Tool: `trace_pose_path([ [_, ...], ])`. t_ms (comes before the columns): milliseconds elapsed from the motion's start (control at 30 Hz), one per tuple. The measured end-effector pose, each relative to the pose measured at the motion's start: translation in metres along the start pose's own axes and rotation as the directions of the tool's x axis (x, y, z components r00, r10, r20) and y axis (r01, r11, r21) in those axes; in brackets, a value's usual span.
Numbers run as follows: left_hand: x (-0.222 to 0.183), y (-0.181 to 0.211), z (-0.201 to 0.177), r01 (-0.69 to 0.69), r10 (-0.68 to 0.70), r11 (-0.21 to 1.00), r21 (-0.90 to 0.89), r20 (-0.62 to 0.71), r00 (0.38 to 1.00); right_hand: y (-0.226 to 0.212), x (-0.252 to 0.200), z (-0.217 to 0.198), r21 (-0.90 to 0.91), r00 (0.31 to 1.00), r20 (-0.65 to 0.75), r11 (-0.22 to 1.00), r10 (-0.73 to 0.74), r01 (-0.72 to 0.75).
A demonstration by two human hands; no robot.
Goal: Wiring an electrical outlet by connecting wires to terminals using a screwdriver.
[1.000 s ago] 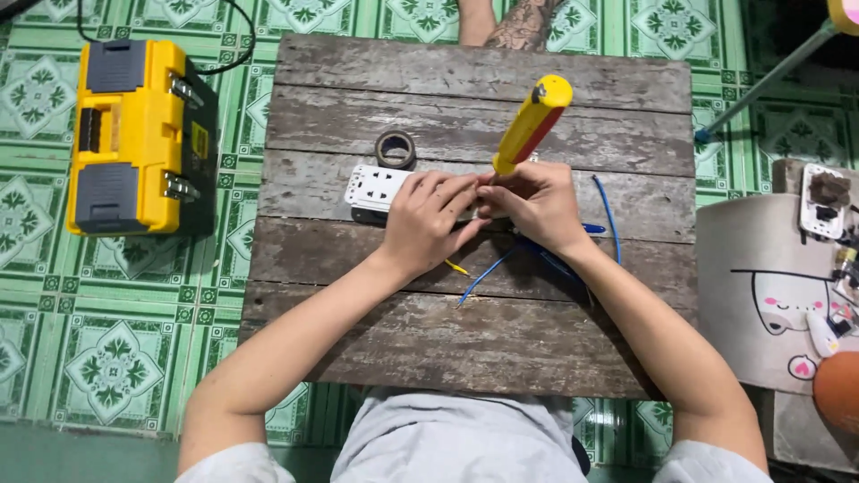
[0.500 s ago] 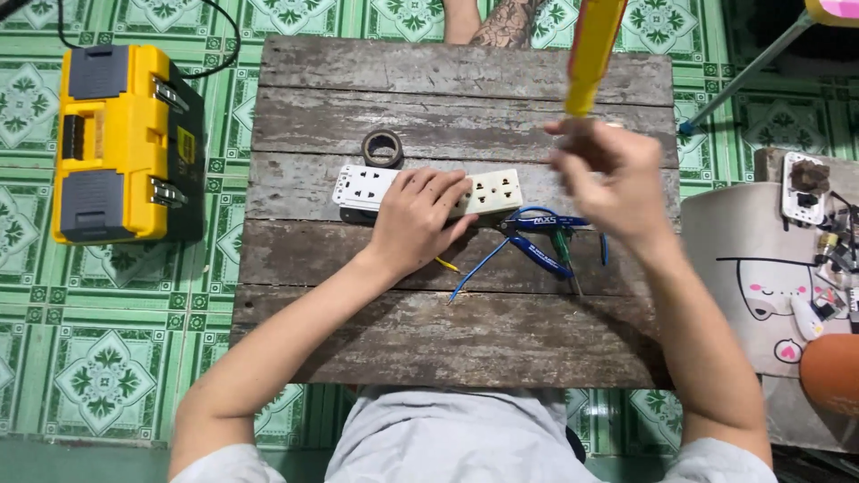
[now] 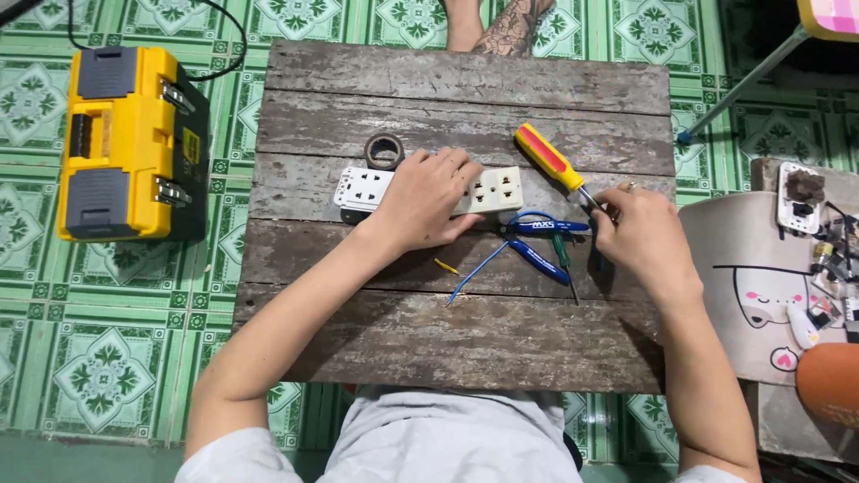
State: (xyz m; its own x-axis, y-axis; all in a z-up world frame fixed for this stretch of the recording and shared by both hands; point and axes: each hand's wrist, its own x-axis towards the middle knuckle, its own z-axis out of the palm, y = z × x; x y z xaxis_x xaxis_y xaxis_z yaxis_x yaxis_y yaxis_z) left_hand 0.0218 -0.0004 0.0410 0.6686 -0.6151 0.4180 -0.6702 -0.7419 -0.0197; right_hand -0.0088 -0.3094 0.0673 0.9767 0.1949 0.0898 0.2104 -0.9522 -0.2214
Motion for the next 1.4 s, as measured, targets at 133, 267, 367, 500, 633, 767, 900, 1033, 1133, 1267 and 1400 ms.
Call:
trace_pose_path([
  [133, 0.004, -0.007, -0.010, 0.057, -0.057, 0.992, -0.111, 0.004, 0.998, -0.004, -0.001, 0.001, -0.063, 1.000, 0.007, 0.998, 0.021, -0.021],
  [267, 0.006, -0.010, 0.014, 0.029, -0.015, 0.995, -0.090, 0.155, 0.988, -0.003, -0.002, 0.001, -0.093, 0.998, 0.036, 0.994, 0.055, -0.052],
  [367, -0.005, -0.008, 0.010, 0.031, -0.013, 0.987, -0.157, 0.120, 0.993, 0.003, -0.002, 0.012, -0.190, 0.996, -0.069, 0.981, -0.049, 0.035],
  [500, -0.026, -0.036, -0.035, 0.058, -0.043, 0.989, -0.133, 0.112, 0.993, -0.014, 0.006, 0.003, -0.055, 0.968, -0.153, 0.980, -0.198, 0.192],
  [633, -0.065, -0.061, -0.065, 0.232, -0.198, 0.968, -0.099, 0.274, 0.941, -0.017, 0.018, 0.007, 0.073, 0.954, -0.139, 0.958, -0.264, 0.276],
  [767, -0.072, -0.067, -0.067, 0.320, -0.257, 0.936, -0.146, 0.338, 0.905, -0.010, 0.027, 0.026, -0.042, 0.968, -0.051, 0.969, -0.247, 0.245],
  [900, -0.077, -0.070, -0.063, 0.269, -0.196, 0.916, -0.299, 0.253, 0.947, -0.001, 0.031, 0.034, -0.051, 0.970, -0.086, 0.973, -0.228, 0.225],
  [1033, -0.073, -0.057, -0.066, 0.302, -0.272, 0.889, -0.344, 0.134, 0.953, -0.012, 0.025, 0.006, 0.081, 0.945, -0.248, 0.967, -0.215, 0.242],
  [1133, -0.062, -0.047, -0.057, 0.434, -0.410, 0.774, -0.462, 0.158, 0.899, -0.014, 0.022, -0.014, 0.259, 0.896, -0.391, 0.909, -0.209, 0.326],
  [1267, -0.050, -0.033, -0.028, 0.647, -0.560, 0.374, -0.664, 0.395, 0.729, -0.023, 0.013, -0.030, 0.528, 0.864, -0.487, 0.747, -0.124, 0.405],
  [1400, -0.050, -0.030, 0.018, 0.650, -0.632, 0.236, -0.722, 0.394, 0.667, -0.039, 0.007, -0.038, 0.695, 0.889, -0.452, 0.596, -0.072, 0.401],
])
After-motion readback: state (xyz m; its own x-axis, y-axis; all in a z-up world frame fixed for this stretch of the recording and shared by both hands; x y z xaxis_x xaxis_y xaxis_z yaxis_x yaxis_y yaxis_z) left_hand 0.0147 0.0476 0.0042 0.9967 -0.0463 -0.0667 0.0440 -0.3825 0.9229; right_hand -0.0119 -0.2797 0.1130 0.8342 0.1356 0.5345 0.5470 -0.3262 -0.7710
